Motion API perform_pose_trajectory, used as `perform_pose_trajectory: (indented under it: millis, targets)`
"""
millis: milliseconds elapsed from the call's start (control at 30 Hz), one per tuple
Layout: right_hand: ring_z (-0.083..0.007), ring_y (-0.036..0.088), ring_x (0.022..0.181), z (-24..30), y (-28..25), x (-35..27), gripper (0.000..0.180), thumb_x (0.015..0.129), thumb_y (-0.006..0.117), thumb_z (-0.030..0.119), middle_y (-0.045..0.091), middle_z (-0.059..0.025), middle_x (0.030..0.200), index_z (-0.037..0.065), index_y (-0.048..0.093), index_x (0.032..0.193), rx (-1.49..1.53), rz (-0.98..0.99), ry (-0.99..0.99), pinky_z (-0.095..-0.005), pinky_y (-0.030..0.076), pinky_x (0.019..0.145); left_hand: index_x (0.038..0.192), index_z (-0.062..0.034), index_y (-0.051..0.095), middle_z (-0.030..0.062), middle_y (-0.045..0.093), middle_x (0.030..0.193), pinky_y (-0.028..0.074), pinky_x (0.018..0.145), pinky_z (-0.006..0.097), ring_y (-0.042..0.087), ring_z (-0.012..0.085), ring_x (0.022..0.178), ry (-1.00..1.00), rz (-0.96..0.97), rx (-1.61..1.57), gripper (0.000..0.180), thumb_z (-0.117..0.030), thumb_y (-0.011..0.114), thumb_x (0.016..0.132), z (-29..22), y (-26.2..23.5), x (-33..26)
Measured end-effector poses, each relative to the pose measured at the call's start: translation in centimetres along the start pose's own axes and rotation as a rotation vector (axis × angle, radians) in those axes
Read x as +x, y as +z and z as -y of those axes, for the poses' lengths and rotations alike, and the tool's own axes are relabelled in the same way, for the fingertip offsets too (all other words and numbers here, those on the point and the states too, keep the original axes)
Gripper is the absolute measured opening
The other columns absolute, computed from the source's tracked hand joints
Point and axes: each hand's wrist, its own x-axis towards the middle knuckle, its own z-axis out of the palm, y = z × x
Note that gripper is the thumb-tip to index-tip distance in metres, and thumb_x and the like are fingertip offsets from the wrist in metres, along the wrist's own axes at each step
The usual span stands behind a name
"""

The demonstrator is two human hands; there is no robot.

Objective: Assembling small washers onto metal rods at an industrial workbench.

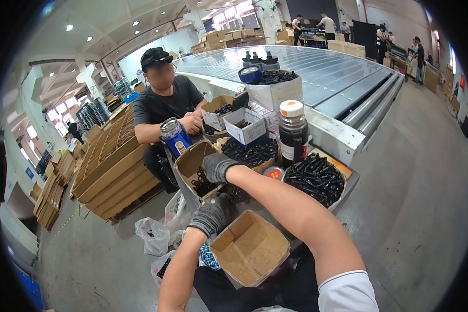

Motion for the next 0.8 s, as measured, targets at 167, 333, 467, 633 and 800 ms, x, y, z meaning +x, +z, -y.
perform_pose_trajectory:
  millis: [167,333,467,633,800]
  targets:
    - [-0.0339,0.069,0.093,-0.8,1.6,0.6,0.019,0.076,0.064,0.011,0.073,-0.0165,0.094,0.009,0.076,0.090,0.008,-0.101,-0.005,-0.0413,0.054,0.085,0.109,-0.0024,0.066,0.0197,0.065,0.093,0.052,0.083,0.044,0.063,0.0401,0.089,0.048,-0.301,-0.229,0.030,-0.008,0.058,0.080,-0.9,-2.2,-3.0]
    - [-0.0320,0.069,0.093,-1.1,1.6,0.5,0.021,0.078,0.061,0.014,0.073,-0.0150,0.093,0.010,0.077,0.090,0.092,-0.137,0.038,-0.0407,0.053,0.087,0.109,-0.0049,0.068,0.0153,0.068,0.102,0.052,0.082,0.036,0.067,0.0290,0.094,-0.071,-0.178,-0.738,0.025,-0.010,0.061,0.086,-2.7,-7.5,-9.2]
    - [-0.0322,0.069,0.093,-0.6,0.7,-0.3,0.021,0.079,0.059,0.015,0.073,-0.0136,0.093,0.012,0.077,0.089,0.077,-0.119,0.010,-0.0408,0.053,0.086,0.106,-0.0041,0.070,0.0143,0.070,0.092,0.053,0.078,0.037,0.069,0.0274,0.089,-0.161,-0.074,-0.529,0.022,-0.015,0.068,0.087,-4.8,-9.2,-11.4]
    - [-0.0338,0.069,0.098,-0.1,1.6,0.1,0.022,0.084,0.061,0.021,0.071,-0.0183,0.102,0.010,0.076,0.095,0.032,-0.098,0.014,-0.0419,0.054,0.087,0.099,-0.0051,0.068,0.0178,0.069,0.089,0.054,0.076,0.042,0.068,0.0352,0.085,-0.237,-0.084,-0.298,0.022,-0.022,0.072,0.085,-6.3,-8.0,-11.5]
    - [-0.0337,0.069,0.095,-0.1,1.0,-0.5,0.020,0.082,0.062,0.019,0.072,-0.0186,0.097,0.008,0.077,0.090,0.118,-0.189,-0.033,-0.0403,0.054,0.087,0.100,-0.0076,0.071,0.0114,0.070,0.078,0.052,0.079,0.037,0.069,0.0253,0.076,-0.243,-0.087,-0.173,0.024,-0.026,0.071,0.085,-5.5,-7.2,-8.9]
